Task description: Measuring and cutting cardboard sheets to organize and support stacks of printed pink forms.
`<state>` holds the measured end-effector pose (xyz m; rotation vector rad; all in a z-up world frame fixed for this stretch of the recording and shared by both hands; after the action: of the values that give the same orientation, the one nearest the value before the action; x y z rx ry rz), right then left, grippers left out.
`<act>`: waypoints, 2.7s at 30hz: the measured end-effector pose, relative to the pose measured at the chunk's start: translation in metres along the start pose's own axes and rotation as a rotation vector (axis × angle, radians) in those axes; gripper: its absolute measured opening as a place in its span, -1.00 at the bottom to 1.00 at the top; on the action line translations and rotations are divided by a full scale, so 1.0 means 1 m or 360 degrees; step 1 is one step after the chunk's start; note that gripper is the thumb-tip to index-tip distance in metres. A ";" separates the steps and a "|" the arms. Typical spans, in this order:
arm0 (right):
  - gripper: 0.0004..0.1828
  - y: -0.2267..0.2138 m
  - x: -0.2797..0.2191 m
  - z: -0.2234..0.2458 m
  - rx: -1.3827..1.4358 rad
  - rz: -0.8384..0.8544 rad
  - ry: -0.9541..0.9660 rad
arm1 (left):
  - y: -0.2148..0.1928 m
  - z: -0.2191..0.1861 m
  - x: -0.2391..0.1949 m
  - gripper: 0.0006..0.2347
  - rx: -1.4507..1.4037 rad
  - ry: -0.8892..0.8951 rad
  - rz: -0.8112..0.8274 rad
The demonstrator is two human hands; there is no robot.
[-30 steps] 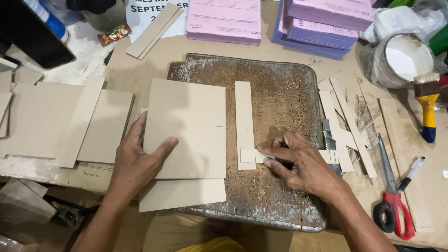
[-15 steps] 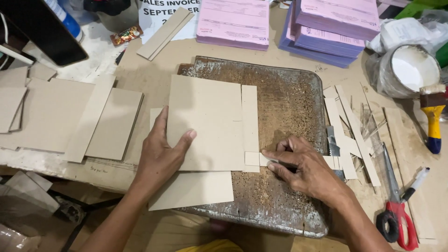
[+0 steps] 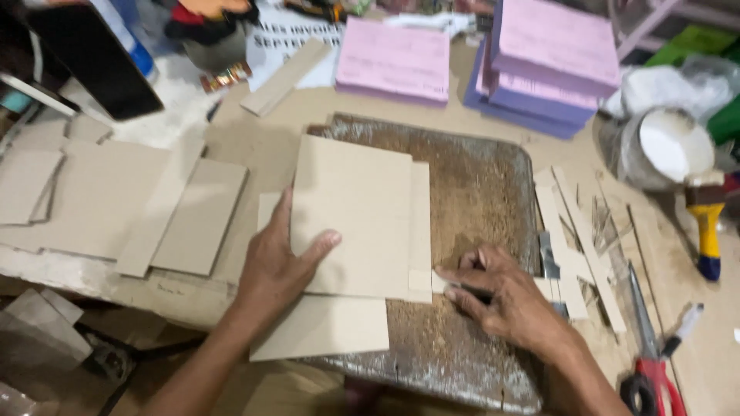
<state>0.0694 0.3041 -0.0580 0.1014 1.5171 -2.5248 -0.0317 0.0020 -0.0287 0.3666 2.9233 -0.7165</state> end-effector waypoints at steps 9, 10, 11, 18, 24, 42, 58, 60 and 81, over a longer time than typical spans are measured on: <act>-0.53 0.002 0.003 -0.004 -0.0007 0.0168 0.0296 | 0.006 0.009 0.007 -0.12 0.0054 -0.0131 0.0105; -0.52 0.007 0.004 -0.013 -0.0027 0.0103 0.0174 | 0.008 0.015 0.011 -0.13 0.0106 -0.0139 0.0101; -0.51 0.013 0.004 -0.022 -0.0041 0.0043 0.0055 | 0.010 0.021 0.015 -0.13 0.0161 -0.0153 0.0100; -0.54 -0.001 0.000 0.001 -0.0104 0.0110 0.0121 | 0.007 0.014 0.011 -0.26 0.0248 0.0103 0.0104; -0.45 0.005 0.001 -0.007 0.0074 -0.0011 -0.0029 | 0.006 0.015 0.015 -0.08 0.0458 -0.0030 0.0224; -0.49 0.009 0.001 -0.020 -0.0029 -0.0021 -0.0090 | 0.007 0.017 0.012 -0.06 0.0374 -0.0045 0.0193; -0.49 0.003 0.000 -0.006 -0.0002 -0.0079 -0.0170 | 0.004 0.002 0.008 -0.03 0.0419 -0.0094 0.0171; -0.51 0.002 0.000 -0.005 0.0024 -0.0077 -0.0154 | 0.004 0.003 0.008 -0.03 0.0397 -0.0073 0.0154; -0.52 0.003 0.001 -0.004 0.0020 -0.0091 -0.0189 | 0.005 0.005 0.009 0.01 0.0401 -0.0076 0.0139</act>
<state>0.0691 0.3067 -0.0627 -0.0898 1.4793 -2.5348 -0.0385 0.0058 -0.0365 0.4896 2.7575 -1.0676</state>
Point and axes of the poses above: each hand's wrist, its own x-axis towards the middle knuckle, its own y-axis out of the palm, z = x × y, the point moved 2 cm from there along x, towards the middle knuckle, and after that the axes turned 3 degrees about -x, right-handed, at the moved point
